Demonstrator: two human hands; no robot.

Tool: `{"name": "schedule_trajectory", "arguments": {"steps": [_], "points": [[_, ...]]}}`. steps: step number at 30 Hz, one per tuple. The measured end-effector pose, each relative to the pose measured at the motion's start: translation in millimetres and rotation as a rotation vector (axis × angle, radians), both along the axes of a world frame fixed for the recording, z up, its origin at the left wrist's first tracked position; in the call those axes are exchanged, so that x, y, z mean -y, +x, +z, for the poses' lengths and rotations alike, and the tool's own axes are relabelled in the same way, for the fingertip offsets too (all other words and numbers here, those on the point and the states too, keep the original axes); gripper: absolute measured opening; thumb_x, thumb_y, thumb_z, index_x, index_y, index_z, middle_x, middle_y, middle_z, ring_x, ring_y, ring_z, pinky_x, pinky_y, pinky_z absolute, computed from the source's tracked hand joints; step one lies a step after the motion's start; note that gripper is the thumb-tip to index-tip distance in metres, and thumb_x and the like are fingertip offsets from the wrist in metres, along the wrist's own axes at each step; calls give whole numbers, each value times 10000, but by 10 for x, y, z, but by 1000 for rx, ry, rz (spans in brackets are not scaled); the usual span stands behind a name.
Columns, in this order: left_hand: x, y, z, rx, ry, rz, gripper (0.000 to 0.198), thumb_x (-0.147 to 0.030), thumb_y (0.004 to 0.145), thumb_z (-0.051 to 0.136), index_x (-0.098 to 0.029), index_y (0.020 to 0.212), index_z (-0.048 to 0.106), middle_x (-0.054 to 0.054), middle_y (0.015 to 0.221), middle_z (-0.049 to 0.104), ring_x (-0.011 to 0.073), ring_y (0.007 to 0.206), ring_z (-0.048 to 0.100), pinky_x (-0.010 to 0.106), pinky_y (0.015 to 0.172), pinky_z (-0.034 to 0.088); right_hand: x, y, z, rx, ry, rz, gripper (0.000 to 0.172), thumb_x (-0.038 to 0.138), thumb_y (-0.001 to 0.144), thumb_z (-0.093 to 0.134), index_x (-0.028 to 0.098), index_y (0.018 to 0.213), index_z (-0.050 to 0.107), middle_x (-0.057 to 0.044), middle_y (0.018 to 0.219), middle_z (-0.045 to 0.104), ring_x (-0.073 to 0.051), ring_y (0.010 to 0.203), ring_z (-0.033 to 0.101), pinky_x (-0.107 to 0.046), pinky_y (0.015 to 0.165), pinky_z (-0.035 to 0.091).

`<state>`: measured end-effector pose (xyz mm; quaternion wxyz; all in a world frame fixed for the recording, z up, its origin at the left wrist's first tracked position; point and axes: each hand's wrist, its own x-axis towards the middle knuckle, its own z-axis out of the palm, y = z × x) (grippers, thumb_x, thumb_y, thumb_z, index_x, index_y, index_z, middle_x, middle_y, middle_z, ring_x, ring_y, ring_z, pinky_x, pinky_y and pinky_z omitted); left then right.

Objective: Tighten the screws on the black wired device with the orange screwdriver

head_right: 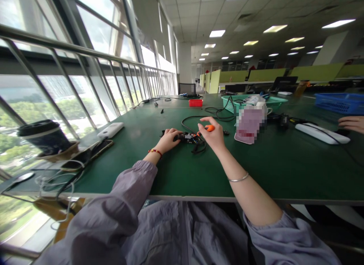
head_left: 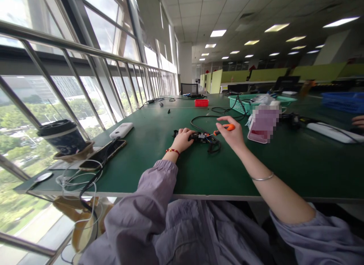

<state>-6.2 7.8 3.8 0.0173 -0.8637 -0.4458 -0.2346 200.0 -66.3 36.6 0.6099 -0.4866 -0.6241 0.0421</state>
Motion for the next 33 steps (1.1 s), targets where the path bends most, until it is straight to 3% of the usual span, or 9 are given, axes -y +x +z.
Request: {"name": "schedule_trajectory", "arguments": {"steps": [8,11,14,16,20,23,28,31,33], "points": [[-5,0,-4,23,-4,-7,407,-208,794,557,-222,1199,594,70,1157,544,258,1104,427,393,1019,404,-4,-28,-5,25,99,-5,639,355,666,643,210,1253,434,-21,851,588,-161,680,563,-288,590,452],[-12,-1,-8,29,-3,-10,403,-201,790,560,-222,1191,596,74,1160,542,257,1108,425,399,1021,401,21,-22,4,73,23,-73,432,423,692,636,207,1061,576,9,686,576,-152,597,545,-289,585,439],[-12,0,-8,26,-9,-9,408,-201,790,560,-214,1197,594,75,1163,540,254,1111,423,384,1019,399,31,-27,0,98,-8,-61,221,405,745,581,210,837,632,-13,718,625,-148,600,557,-295,616,448],[-11,0,-7,20,-10,-7,411,-205,792,558,-216,1202,591,70,1159,541,254,1111,422,379,1016,400,17,-32,-11,100,22,-33,223,356,749,568,215,908,631,-21,789,649,-152,632,574,-299,642,463],[-16,0,-9,9,0,-7,417,-213,795,555,-211,1211,588,65,1159,542,257,1105,421,376,1021,393,-21,-24,-22,94,179,0,640,351,672,644,201,1266,458,-58,994,638,-182,789,611,-326,723,493],[-19,1,-12,6,0,-8,419,-215,798,553,-203,1216,586,70,1163,541,257,1102,422,373,1020,392,-3,-14,-2,88,205,-44,815,415,634,688,198,1350,362,-71,1035,626,-186,791,618,-336,720,500],[-14,3,-8,16,-8,-7,413,-209,795,559,-209,1207,588,75,1162,541,255,1106,421,383,1014,398,84,-41,42,134,44,-167,511,467,677,656,209,1111,578,9,664,606,-172,618,588,-300,627,465],[-7,3,0,20,-15,-4,409,-205,794,557,-217,1202,587,72,1167,540,256,1113,417,389,1013,401,81,-44,42,107,0,-169,260,441,735,591,215,852,639,-6,661,612,-166,620,584,-294,631,454],[-2,3,3,20,-17,-5,408,-206,795,556,-217,1202,587,73,1170,539,256,1114,417,390,1013,403,49,-26,29,73,16,-111,238,377,738,577,210,899,631,-17,729,629,-157,625,575,-292,629,457]]}}
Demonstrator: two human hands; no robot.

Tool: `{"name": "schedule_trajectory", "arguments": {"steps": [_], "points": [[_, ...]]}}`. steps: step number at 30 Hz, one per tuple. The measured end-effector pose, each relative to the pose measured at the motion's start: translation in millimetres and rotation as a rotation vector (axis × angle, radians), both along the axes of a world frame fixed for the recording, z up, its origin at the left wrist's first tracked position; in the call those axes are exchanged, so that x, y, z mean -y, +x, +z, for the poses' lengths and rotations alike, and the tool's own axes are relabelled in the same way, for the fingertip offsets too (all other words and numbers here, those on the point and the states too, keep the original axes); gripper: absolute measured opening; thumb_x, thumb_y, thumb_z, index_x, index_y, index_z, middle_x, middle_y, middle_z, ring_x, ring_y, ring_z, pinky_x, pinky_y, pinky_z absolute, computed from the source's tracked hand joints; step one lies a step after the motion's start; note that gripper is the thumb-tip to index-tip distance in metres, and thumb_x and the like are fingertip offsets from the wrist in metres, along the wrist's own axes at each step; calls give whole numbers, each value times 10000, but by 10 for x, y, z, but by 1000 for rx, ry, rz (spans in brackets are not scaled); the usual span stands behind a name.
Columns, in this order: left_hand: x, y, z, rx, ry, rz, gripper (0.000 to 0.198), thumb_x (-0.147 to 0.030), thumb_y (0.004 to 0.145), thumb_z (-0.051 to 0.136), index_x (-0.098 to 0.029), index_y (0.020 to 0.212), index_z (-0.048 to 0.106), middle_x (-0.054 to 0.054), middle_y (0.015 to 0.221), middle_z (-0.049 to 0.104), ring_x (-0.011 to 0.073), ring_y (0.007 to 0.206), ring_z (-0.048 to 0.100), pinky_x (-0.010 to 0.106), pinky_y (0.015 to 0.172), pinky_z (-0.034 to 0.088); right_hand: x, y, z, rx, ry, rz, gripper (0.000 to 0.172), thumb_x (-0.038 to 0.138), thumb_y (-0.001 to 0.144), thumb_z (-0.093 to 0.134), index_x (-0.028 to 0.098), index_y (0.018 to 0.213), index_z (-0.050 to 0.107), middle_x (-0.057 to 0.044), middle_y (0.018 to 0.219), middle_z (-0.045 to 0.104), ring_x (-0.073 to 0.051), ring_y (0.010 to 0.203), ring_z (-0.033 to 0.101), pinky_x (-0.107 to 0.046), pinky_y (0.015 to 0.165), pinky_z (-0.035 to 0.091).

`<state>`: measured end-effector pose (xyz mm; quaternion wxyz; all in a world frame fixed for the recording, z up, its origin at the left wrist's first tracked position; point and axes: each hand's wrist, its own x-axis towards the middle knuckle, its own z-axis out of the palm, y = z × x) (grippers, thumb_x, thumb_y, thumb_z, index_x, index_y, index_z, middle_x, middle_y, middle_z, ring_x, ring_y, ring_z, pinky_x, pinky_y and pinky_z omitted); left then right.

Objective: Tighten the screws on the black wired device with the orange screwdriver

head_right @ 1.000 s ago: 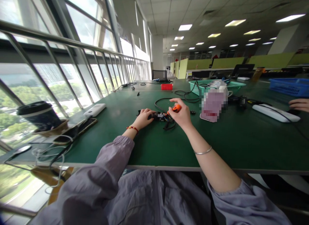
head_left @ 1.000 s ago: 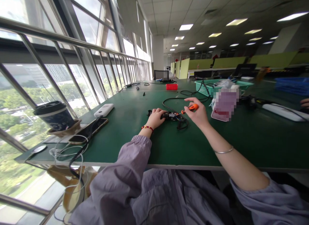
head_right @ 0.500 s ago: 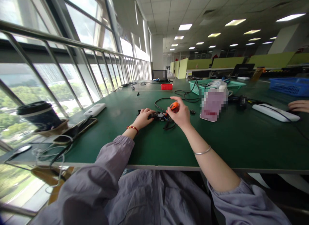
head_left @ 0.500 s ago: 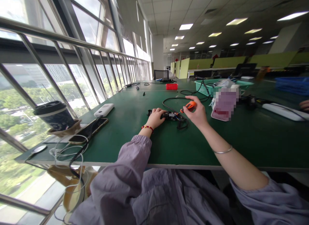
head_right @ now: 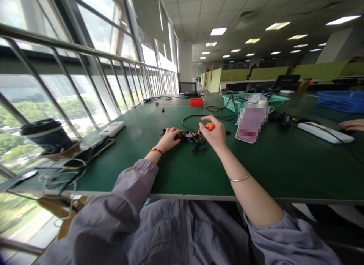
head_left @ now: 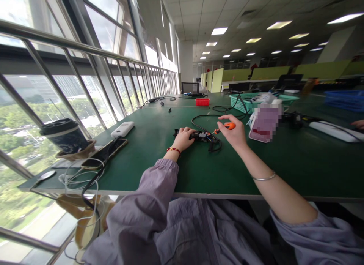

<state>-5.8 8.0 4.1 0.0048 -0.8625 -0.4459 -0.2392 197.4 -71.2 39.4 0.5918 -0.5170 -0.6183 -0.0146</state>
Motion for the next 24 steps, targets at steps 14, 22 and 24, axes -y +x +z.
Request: {"name": "schedule_trajectory", "arguments": {"steps": [14,22,24], "points": [[-5,-1,-11,-12,7,2,420,-216,797,554,-220,1216,580,63,1171,539,253,1113,416,379,1024,391,-41,10,-16,-71,-36,23,225,404,736,588,207,828,645,2,624,580,-146,569,525,-283,596,426],[2,0,0,-18,2,1,420,-213,800,554,-207,1220,579,69,1179,541,255,1119,414,383,1027,389,-43,3,-24,-86,16,-14,386,471,692,635,221,984,601,-4,704,616,-165,606,563,-277,559,429],[9,-2,6,-18,-3,3,424,-215,800,555,-204,1223,578,70,1185,539,258,1126,410,380,1025,392,-35,15,-14,-82,-5,-49,301,512,736,583,218,788,623,-8,631,601,-168,607,560,-277,580,422]]}}
